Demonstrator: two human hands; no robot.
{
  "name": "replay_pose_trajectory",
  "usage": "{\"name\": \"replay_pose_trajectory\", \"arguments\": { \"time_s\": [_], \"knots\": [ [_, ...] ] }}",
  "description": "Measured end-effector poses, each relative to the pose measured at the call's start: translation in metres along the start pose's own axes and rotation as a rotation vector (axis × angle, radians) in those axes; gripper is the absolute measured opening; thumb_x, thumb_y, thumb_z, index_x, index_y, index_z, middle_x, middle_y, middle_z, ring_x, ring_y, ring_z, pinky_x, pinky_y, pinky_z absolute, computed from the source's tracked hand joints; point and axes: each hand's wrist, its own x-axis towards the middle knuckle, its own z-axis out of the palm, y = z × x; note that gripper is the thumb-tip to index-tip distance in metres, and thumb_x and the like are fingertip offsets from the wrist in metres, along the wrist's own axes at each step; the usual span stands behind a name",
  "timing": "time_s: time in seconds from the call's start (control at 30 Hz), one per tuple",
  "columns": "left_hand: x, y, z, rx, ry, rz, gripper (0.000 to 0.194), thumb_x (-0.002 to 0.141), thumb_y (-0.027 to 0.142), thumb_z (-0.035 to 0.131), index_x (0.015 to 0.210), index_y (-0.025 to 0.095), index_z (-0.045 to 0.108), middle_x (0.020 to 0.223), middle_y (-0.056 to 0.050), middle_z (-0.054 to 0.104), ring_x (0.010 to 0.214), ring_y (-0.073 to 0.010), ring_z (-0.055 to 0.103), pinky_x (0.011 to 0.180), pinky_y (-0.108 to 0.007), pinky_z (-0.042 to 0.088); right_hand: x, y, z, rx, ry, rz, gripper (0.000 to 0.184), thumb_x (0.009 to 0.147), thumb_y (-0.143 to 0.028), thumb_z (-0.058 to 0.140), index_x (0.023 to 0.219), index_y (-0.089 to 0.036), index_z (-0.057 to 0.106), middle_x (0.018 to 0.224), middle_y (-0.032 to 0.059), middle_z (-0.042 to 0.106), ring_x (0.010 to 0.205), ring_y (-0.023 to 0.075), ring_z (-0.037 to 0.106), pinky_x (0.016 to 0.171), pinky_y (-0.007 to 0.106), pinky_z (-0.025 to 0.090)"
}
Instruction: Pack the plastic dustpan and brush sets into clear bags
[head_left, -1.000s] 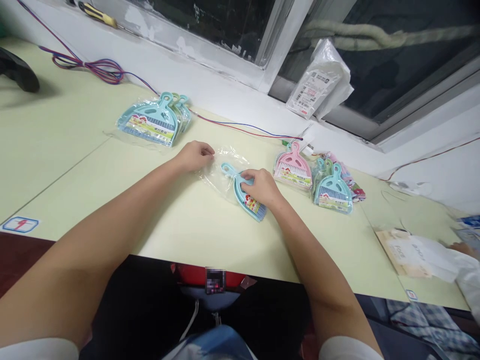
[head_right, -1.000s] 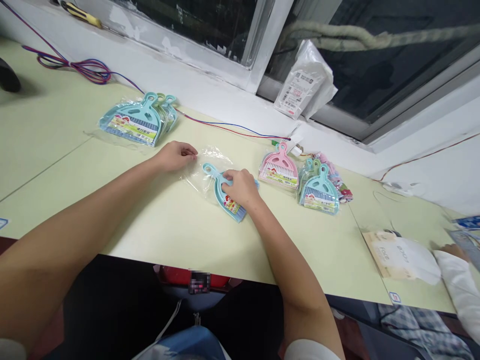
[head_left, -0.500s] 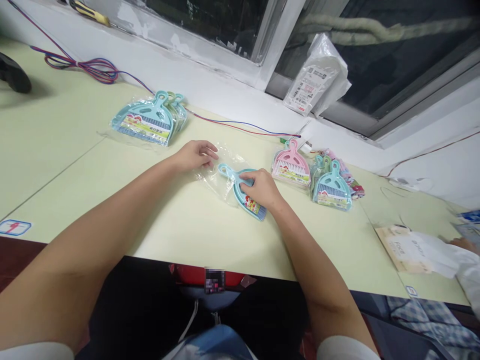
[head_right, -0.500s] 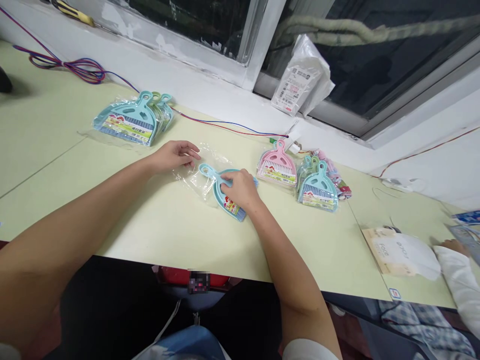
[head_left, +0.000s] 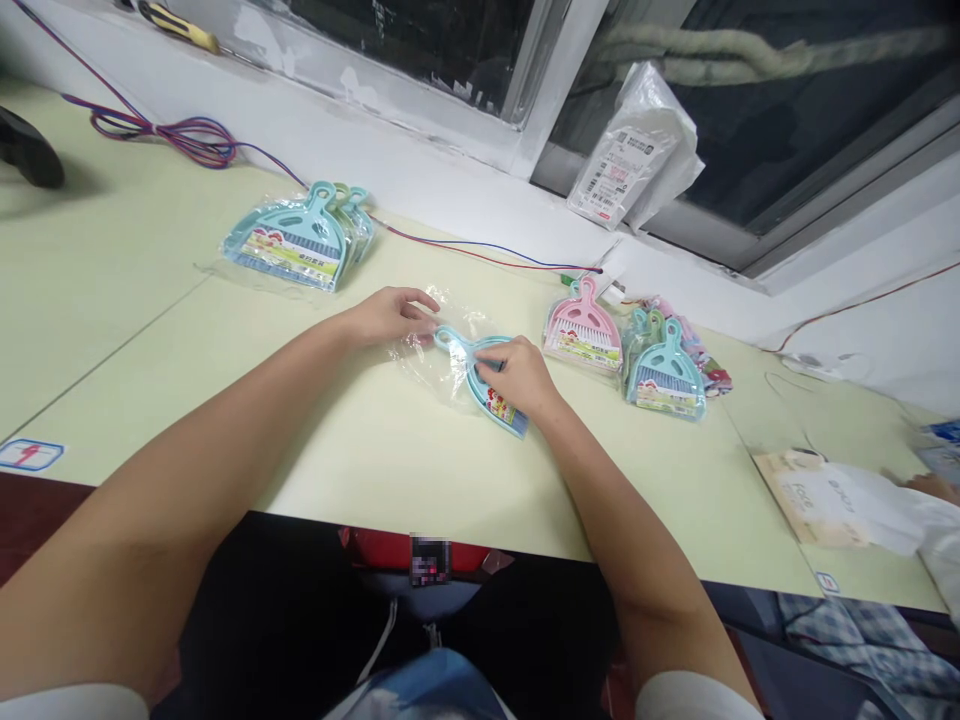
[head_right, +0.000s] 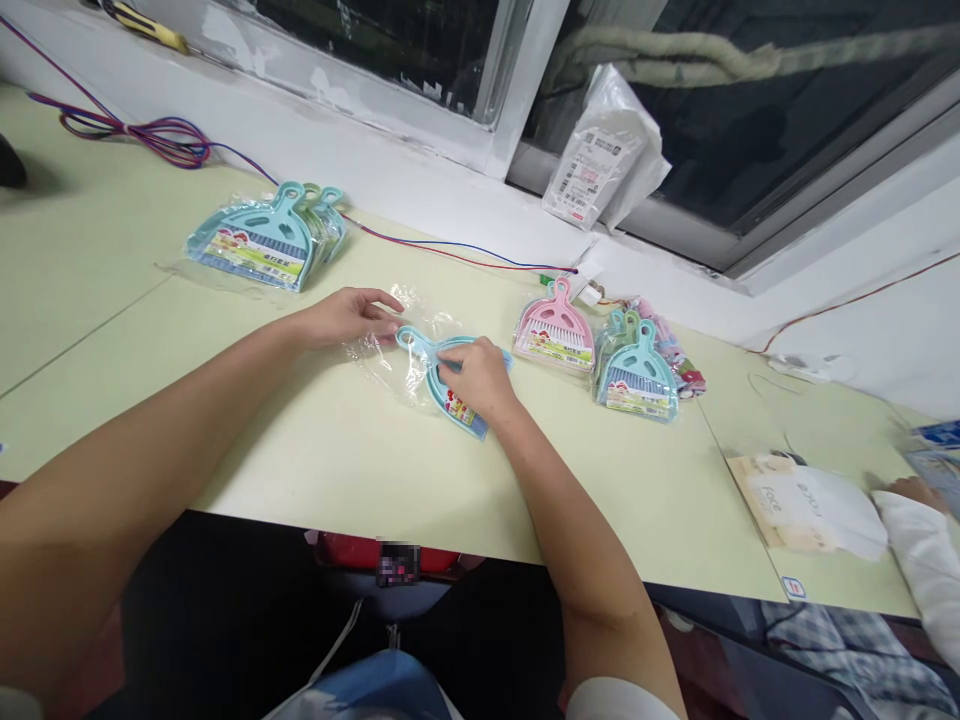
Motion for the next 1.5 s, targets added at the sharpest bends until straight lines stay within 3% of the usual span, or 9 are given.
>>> {"name": "replay_pose_trajectory", "arguments": {
  "time_s": [0.13, 0.33, 0.4, 0.5, 0.6, 0.73, 1.17, 1.37, 1.5],
  "knots": [
    [-0.003, 0.009, 0.008, 0.065, 0.02, -0.057, 0.055, 0.067, 0.042, 0.095, 0.112, 0.021, 0.072, 0.081, -0.007, 0.079, 0.075, -0.0233, 0.076, 0.078, -0.037, 0.058, 0.0, -0.003, 0.001, 0.007, 0.016, 0.017, 0.025, 0.092, -0.025, 0.066, 0.109, -0.029, 0.084, 0.116, -0.0011, 0.081, 0.113, 0.025, 0.065, 0.106, 0.037, 0.047],
    [-0.007, 0.018, 0.016, 0.06, 0.08, -0.098, 0.052, 0.063, 0.034, 0.095, 0.106, 0.02, 0.07, 0.08, -0.005, 0.077, 0.07, -0.0209, 0.072, 0.074, -0.036, 0.056, 0.0, -0.003, -0.001, 0.035, 0.061, 0.036, 0.019, 0.091, -0.027, 0.064, 0.101, -0.025, 0.08, 0.105, 0.0031, 0.08, 0.107, 0.0247, 0.067, 0.1, 0.036, 0.049],
    [-0.006, 0.017, 0.017, 0.064, 0.094, -0.1, 0.05, 0.063, 0.033, 0.095, 0.105, 0.021, 0.07, 0.08, -0.005, 0.077, 0.069, -0.0207, 0.072, 0.073, -0.036, 0.056, 0.001, -0.004, -0.002, 0.113, 0.112, 0.087, 0.016, 0.091, -0.03, 0.061, 0.1, -0.023, 0.074, 0.1, 0.0033, 0.079, 0.097, 0.0221, 0.069, 0.094, 0.035, 0.051],
    [-0.005, 0.016, 0.018, 0.055, 0.097, -0.103, 0.049, 0.063, 0.032, 0.094, 0.103, 0.021, 0.069, 0.08, -0.005, 0.077, 0.069, -0.0205, 0.072, 0.072, -0.036, 0.055, 0.003, -0.007, 0.0, 0.299, 0.14, 0.192, 0.025, 0.091, -0.038, 0.062, 0.112, -0.025, 0.064, 0.095, -0.0003, 0.08, 0.082, 0.0185, 0.07, 0.085, 0.032, 0.054],
    [-0.004, 0.014, 0.019, 0.032, 0.077, -0.096, 0.051, 0.061, 0.032, 0.095, 0.103, 0.022, 0.067, 0.08, -0.006, 0.078, 0.068, -0.0214, 0.072, 0.07, -0.036, 0.054, 0.006, -0.009, 0.004, 0.39, 0.118, 0.254, 0.027, 0.09, -0.04, 0.063, 0.113, -0.025, 0.064, 0.092, -0.0006, 0.08, 0.079, 0.0177, 0.07, 0.08, 0.03, 0.054],
    [-0.004, 0.012, 0.016, 0.029, 0.075, -0.078, 0.054, 0.061, 0.033, 0.095, 0.102, 0.022, 0.062, 0.08, -0.006, 0.079, 0.068, -0.022, 0.073, 0.068, -0.034, 0.054, 0.007, -0.004, 0.005, 0.348, 0.13, 0.263, 0.019, 0.086, -0.034, 0.064, 0.098, -0.022, 0.074, 0.089, 0.0021, 0.079, 0.08, 0.0182, 0.072, 0.078, 0.03, 0.054],
    [0.001, 0.006, -0.009, 0.03, 0.182, -0.024, 0.051, 0.064, 0.023, 0.092, 0.1, 0.024, 0.056, 0.079, -0.006, 0.08, 0.068, -0.0191, 0.073, 0.066, -0.027, 0.052, 0.003, 0.01, -0.007, 0.368, 0.189, 0.247, 0.013, 0.078, -0.025, 0.07, 0.086, -0.023, 0.079, 0.08, 0.0007, 0.077, 0.074, 0.0201, 0.07, 0.075, 0.034, 0.053],
    [0.0, 0.007, -0.012, -0.024, 0.17, -0.012, 0.052, 0.063, 0.023, 0.094, 0.099, 0.023, 0.056, 0.081, -0.007, 0.08, 0.067, -0.02, 0.074, 0.064, -0.027, 0.052, 0.004, 0.009, -0.009, 0.361, 0.211, 0.187, 0.018, 0.084, -0.035, 0.069, 0.089, -0.022, 0.08, 0.081, 0.0014, 0.075, 0.075, 0.0199, 0.067, 0.077, 0.034, 0.05],
    [-0.001, 0.009, -0.01, -0.068, 0.148, -0.036, 0.056, 0.061, 0.022, 0.095, 0.098, 0.024, 0.054, 0.083, -0.009, 0.081, 0.066, -0.0219, 0.074, 0.062, -0.029, 0.052, 0.008, 0.025, -0.02, 0.288, 0.349, 0.225, 0.027, 0.09, -0.044, 0.064, 0.097, -0.022, 0.079, 0.084, 0.003, 0.074, 0.071, 0.0201, 0.063, 0.075, 0.036, 0.049]
  ]
}}
